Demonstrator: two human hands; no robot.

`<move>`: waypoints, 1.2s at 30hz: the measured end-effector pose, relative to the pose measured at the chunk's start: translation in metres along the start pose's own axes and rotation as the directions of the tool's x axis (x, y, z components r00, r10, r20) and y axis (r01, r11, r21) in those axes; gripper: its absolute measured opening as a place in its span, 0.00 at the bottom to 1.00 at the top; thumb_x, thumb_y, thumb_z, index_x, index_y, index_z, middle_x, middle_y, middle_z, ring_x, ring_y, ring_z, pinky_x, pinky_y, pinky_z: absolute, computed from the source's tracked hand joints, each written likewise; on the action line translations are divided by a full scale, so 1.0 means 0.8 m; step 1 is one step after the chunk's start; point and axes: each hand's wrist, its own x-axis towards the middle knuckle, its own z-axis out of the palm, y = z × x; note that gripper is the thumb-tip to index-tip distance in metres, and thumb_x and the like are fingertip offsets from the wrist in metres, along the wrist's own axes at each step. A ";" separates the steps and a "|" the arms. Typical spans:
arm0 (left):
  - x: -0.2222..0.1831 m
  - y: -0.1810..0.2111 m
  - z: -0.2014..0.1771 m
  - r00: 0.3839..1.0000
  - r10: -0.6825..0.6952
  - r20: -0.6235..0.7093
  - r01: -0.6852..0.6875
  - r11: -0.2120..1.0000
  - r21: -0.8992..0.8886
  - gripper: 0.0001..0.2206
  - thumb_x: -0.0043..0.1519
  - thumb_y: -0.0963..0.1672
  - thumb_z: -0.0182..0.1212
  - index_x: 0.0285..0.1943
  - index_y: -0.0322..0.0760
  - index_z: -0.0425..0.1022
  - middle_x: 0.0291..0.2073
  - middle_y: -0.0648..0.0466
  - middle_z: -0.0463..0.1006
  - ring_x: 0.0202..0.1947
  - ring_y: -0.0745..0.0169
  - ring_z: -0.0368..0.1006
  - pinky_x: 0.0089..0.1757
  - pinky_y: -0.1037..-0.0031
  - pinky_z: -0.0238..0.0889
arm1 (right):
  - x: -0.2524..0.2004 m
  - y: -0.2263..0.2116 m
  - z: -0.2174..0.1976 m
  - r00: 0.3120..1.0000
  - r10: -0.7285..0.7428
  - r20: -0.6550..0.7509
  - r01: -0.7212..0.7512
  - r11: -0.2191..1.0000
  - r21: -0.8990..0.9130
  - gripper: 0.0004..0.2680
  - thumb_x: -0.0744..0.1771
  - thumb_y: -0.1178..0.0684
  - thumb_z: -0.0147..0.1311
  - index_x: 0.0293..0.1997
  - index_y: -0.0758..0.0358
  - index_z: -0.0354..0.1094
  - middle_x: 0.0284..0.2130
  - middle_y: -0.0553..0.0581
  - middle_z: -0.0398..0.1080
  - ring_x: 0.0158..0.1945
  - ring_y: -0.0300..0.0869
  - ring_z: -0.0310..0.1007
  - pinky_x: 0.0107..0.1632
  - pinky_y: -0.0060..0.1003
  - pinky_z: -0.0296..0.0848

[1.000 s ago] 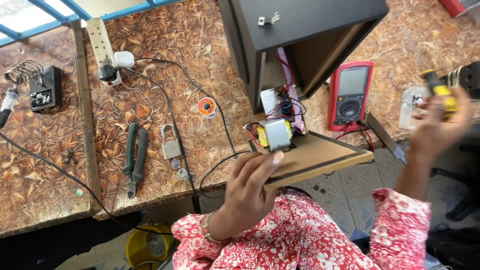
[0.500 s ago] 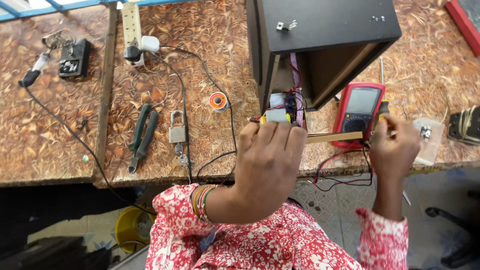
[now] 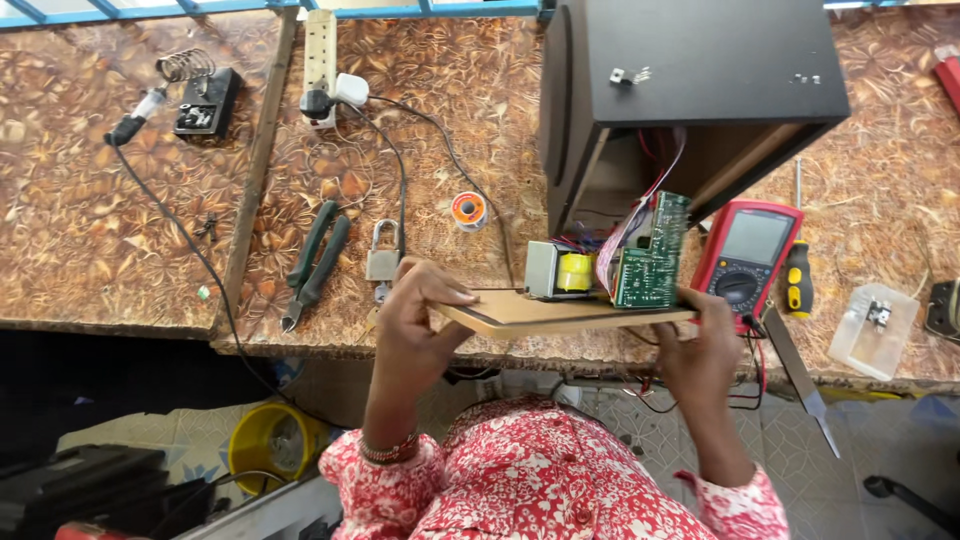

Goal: The person repairs an electronic speaker by soldering wires to a circuit board and using a screwdriver to tighten components.

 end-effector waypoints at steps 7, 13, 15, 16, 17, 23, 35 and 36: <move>-0.036 -0.134 0.017 0.985 -0.174 0.011 0.157 0.861 -0.484 0.11 0.56 0.49 0.72 0.41 0.50 0.75 0.36 0.64 0.71 0.37 0.71 0.65 0.40 0.79 0.63 | 0.013 -0.034 -0.030 1.000 -0.002 0.015 0.008 0.926 -0.377 0.14 0.63 0.56 0.76 0.50 0.64 0.77 0.46 0.60 0.78 0.49 0.49 0.76 0.48 0.42 0.72; -0.037 -0.151 0.035 0.968 -0.232 0.101 0.238 0.707 -0.666 0.14 0.56 0.42 0.73 0.42 0.47 0.69 0.38 0.58 0.70 0.36 0.69 0.67 0.37 0.80 0.65 | 0.011 -0.020 -0.020 0.999 -0.052 0.008 0.051 0.928 -0.370 0.15 0.65 0.59 0.77 0.54 0.67 0.77 0.48 0.64 0.76 0.52 0.55 0.72 0.53 0.48 0.70; -0.035 -0.157 0.041 0.972 -0.201 0.122 0.224 0.638 -0.737 0.14 0.56 0.41 0.72 0.41 0.47 0.68 0.38 0.58 0.70 0.34 0.72 0.65 0.33 0.82 0.63 | 0.008 -0.017 -0.017 0.995 -0.100 -0.017 0.086 0.922 -0.379 0.14 0.65 0.61 0.76 0.54 0.69 0.77 0.49 0.65 0.77 0.53 0.57 0.72 0.56 0.49 0.70; -0.036 -0.157 0.041 0.970 -0.191 0.149 0.236 0.615 -0.753 0.14 0.57 0.41 0.71 0.43 0.45 0.68 0.39 0.57 0.71 0.34 0.72 0.68 0.34 0.83 0.68 | 0.007 -0.019 -0.018 0.991 -0.133 -0.029 0.114 0.923 -0.366 0.14 0.65 0.62 0.76 0.53 0.71 0.77 0.48 0.66 0.77 0.52 0.57 0.72 0.54 0.49 0.70; -0.033 -0.162 0.041 0.969 -0.174 0.177 0.247 0.595 -0.765 0.13 0.58 0.41 0.71 0.44 0.44 0.68 0.41 0.56 0.71 0.34 0.72 0.70 0.35 0.83 0.73 | 0.007 -0.017 -0.015 0.985 -0.167 -0.048 0.140 0.925 -0.353 0.13 0.65 0.63 0.75 0.53 0.72 0.77 0.47 0.66 0.76 0.51 0.57 0.72 0.53 0.48 0.71; -0.024 -0.156 0.035 0.956 -0.199 0.217 0.291 0.740 -0.606 0.15 0.56 0.43 0.72 0.40 0.48 0.66 0.39 0.58 0.70 0.42 0.66 0.65 0.43 0.77 0.60 | 0.011 -0.028 -0.014 0.983 -0.177 -0.050 0.147 0.921 -0.361 0.12 0.67 0.57 0.73 0.52 0.71 0.77 0.47 0.65 0.76 0.52 0.56 0.73 0.55 0.49 0.71; -0.044 -0.199 0.054 0.978 -0.079 0.195 0.193 0.711 -0.677 0.19 0.52 0.40 0.79 0.36 0.38 0.65 0.35 0.51 0.67 0.38 0.63 0.63 0.37 0.75 0.61 | 0.012 -0.013 -0.007 0.964 -0.203 -0.171 0.170 0.967 -0.191 0.12 0.63 0.58 0.76 0.46 0.61 0.75 0.42 0.60 0.75 0.47 0.57 0.76 0.54 0.48 0.74; -0.040 -0.191 0.049 0.979 -0.076 0.192 0.187 0.714 -0.675 0.19 0.52 0.40 0.79 0.36 0.38 0.65 0.35 0.51 0.67 0.38 0.63 0.63 0.37 0.75 0.61 | 0.008 -0.012 -0.007 0.963 -0.207 -0.174 0.174 0.967 -0.187 0.12 0.63 0.58 0.76 0.46 0.61 0.75 0.42 0.60 0.75 0.47 0.57 0.76 0.54 0.48 0.74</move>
